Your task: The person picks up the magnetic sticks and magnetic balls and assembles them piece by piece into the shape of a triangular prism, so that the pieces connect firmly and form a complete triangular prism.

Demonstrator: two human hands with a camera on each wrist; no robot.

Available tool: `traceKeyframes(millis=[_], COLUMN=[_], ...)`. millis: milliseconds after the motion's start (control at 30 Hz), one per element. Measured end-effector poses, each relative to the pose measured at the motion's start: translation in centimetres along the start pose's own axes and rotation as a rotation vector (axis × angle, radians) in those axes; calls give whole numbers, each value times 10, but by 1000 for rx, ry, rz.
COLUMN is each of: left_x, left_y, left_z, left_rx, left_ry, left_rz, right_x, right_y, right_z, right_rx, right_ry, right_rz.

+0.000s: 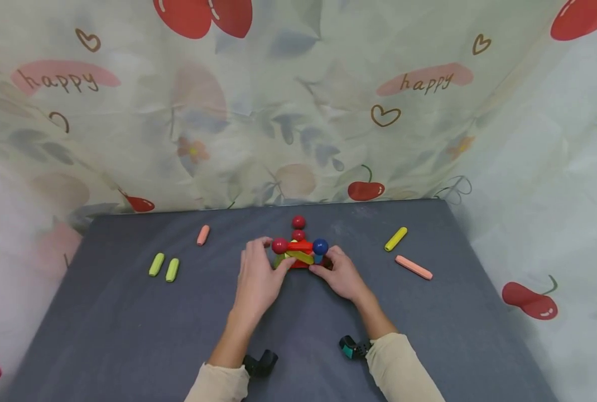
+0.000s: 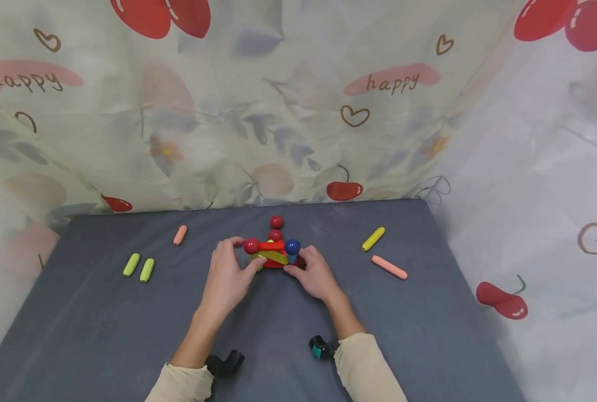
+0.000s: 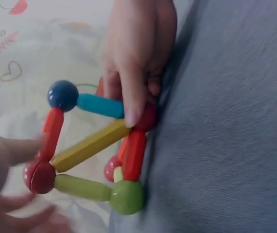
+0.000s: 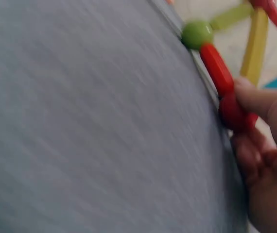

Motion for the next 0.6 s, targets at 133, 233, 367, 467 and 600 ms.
traceKeyframes(millis=[133, 233, 367, 467, 600], left_x=[-22, -33, -41, -48, -52], left_y=[9, 9, 5, 2, 0], left_z=[-20, -26, -28, -26, -26], left_rx=[95, 78, 29, -25, -53], left_ry=[-26, 4, 16, -7, -16], left_rz=[-143, -200, -211, -211, -197], right_x=[-6, -9, 2, 10, 11], right_y=[8, 13, 14, 11, 11], right_z=[-13, -23, -29, -28, -21], right_rx=[30, 49, 44, 35, 4], right_ry=[97, 83, 91, 147, 163], right_rz=[-34, -126, -139, -80, -74])
Point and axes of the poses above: each hand's wrist, its own y-axis away from the middle knuckle, its own x-axis out of the back of the hand, z = x × y, the point moved 9 cm from there along -y, towards the middle knuckle, and after that the axes turned 1 degree about -z, right-handed, at the moved point
